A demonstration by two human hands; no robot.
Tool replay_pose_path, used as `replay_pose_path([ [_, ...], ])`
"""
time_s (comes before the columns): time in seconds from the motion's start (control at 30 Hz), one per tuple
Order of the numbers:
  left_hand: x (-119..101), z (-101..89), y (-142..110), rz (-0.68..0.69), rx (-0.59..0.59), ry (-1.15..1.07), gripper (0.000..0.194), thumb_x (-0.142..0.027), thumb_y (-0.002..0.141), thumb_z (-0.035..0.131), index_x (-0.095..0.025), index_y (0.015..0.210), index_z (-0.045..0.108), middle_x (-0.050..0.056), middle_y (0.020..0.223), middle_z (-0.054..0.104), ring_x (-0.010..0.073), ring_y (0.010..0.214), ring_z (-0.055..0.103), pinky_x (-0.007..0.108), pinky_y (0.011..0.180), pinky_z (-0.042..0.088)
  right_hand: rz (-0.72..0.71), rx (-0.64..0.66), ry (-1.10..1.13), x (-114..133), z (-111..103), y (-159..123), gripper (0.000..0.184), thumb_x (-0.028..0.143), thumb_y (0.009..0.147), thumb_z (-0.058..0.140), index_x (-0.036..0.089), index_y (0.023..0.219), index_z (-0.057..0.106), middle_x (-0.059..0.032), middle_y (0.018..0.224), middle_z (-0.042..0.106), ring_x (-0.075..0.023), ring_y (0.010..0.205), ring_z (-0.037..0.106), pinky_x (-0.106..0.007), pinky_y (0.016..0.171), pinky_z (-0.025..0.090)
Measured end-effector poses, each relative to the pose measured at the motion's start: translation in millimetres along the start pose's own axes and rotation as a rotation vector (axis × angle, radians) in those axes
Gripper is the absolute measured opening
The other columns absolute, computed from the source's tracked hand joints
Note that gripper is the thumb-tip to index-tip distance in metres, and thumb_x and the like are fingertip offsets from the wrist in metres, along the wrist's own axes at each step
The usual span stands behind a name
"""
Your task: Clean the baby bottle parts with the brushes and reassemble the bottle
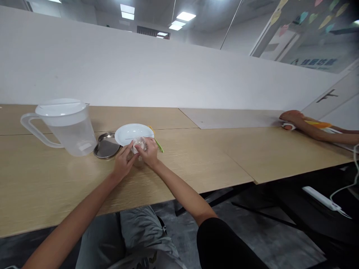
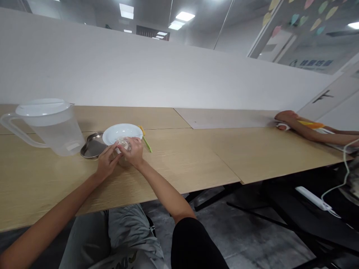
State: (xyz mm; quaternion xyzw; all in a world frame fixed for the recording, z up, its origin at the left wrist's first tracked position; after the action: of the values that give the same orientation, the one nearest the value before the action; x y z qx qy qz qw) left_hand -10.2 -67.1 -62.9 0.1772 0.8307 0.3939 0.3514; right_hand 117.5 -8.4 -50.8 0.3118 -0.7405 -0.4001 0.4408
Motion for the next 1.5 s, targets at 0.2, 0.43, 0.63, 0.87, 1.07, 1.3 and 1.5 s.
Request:
replay_pose_path([
  [0.2,-1.9,-2.2,0.2,0.047,-0.034,-0.02,0.049,-0.043,0.089,0.055,-0.014,0.129,0.057,0.013,0.118,0.067,0.023,0.107,0.063,0.035,0.095,0.05,-0.036,-0.051,0.012,4.6,-3.3,1.2,0.044,0.063,0.086,0.051,0.021,0.09,0.064,-0.0073,0.081,0.069,-0.0232,0.08,0.063,-0.04,0.08,0.05],
  [0.43,4.6,2.0,-2.0,-0.004,0.017,0.008,0.052,-0.047,0.09,0.052,-0.016,0.132,0.051,0.014,0.123,0.063,0.0253,0.113,0.06,0.041,0.098,0.048,0.022,0.025,-0.009,0.6,0.4,-0.9,0.046,0.064,0.084,0.053,0.022,0.099,0.064,-0.0084,0.088,0.069,-0.0244,0.086,0.063,-0.041,0.082,0.048],
  [0.63,7.2,5.4,-1.3,-0.015,0.088,-0.004,0.075,-0.051,0.082,0.06,-0.014,0.143,0.034,0.018,0.126,0.06,0.0278,0.114,0.059,0.045,0.098,0.047,0.015,0.068,-0.02,1.8,-1.6,-1.1,0.054,0.065,0.088,0.043,0.018,0.104,0.064,-0.0111,0.093,0.07,-0.024,0.086,0.063,-0.04,0.085,0.045],
  [0.87,13.3,3.9,1.6,-0.136,0.121,-0.053,0.087,-0.052,0.071,0.07,-0.015,0.142,0.034,0.014,0.113,0.066,0.0253,0.096,0.067,0.038,0.081,0.054,-0.058,0.064,0.071,12.8,-10.1,2.3,0.068,0.067,0.084,0.047,0.017,0.13,0.047,-0.0127,0.109,0.068,-0.0247,0.097,0.063,-0.04,0.091,0.045],
  [1.07,15.8,5.2,2.4,-0.247,0.173,-0.061,0.091,-0.049,0.069,0.072,-0.017,0.143,0.031,0.008,0.099,0.071,0.0156,0.063,0.065,0.03,0.063,0.054,-0.059,0.066,0.065,10.1,-6.3,4.6,0.057,0.061,0.084,0.052,0.019,0.122,0.055,-0.0116,0.104,0.069,-0.0229,0.088,0.064,-0.037,0.084,0.049],
  [1.3,18.0,5.7,2.1,-0.235,0.148,-0.013,0.092,-0.049,0.067,0.076,-0.021,0.143,0.032,0.011,0.107,0.071,0.0254,0.093,0.069,0.036,0.077,0.055,-0.003,0.049,0.029,7.6,-7.9,6.2,0.055,0.06,0.086,0.051,0.018,0.122,0.057,-0.0101,0.1,0.071,-0.0205,0.085,0.066,-0.034,0.082,0.051],
  [1.5,16.7,6.2,3.3,-0.242,0.179,-0.037,0.089,-0.049,0.068,0.073,-0.018,0.142,0.034,0.009,0.1,0.072,0.0188,0.07,0.068,0.031,0.065,0.055,-0.094,0.048,0.019,14.9,-9.4,6.9,0.06,0.064,0.085,0.051,0.016,0.122,0.057,-0.0135,0.108,0.07,-0.0231,0.093,0.067,-0.038,0.087,0.053],
])
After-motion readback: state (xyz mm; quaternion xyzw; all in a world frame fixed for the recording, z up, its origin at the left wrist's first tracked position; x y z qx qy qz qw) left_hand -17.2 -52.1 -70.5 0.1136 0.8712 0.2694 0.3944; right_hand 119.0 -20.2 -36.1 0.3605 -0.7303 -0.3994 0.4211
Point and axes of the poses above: each hand's wrist, its own y-axis towards the middle knuckle, its own z-axis out of the palm, x = y × z, the point moved 6 cm from there along y, towards the middle knuckle
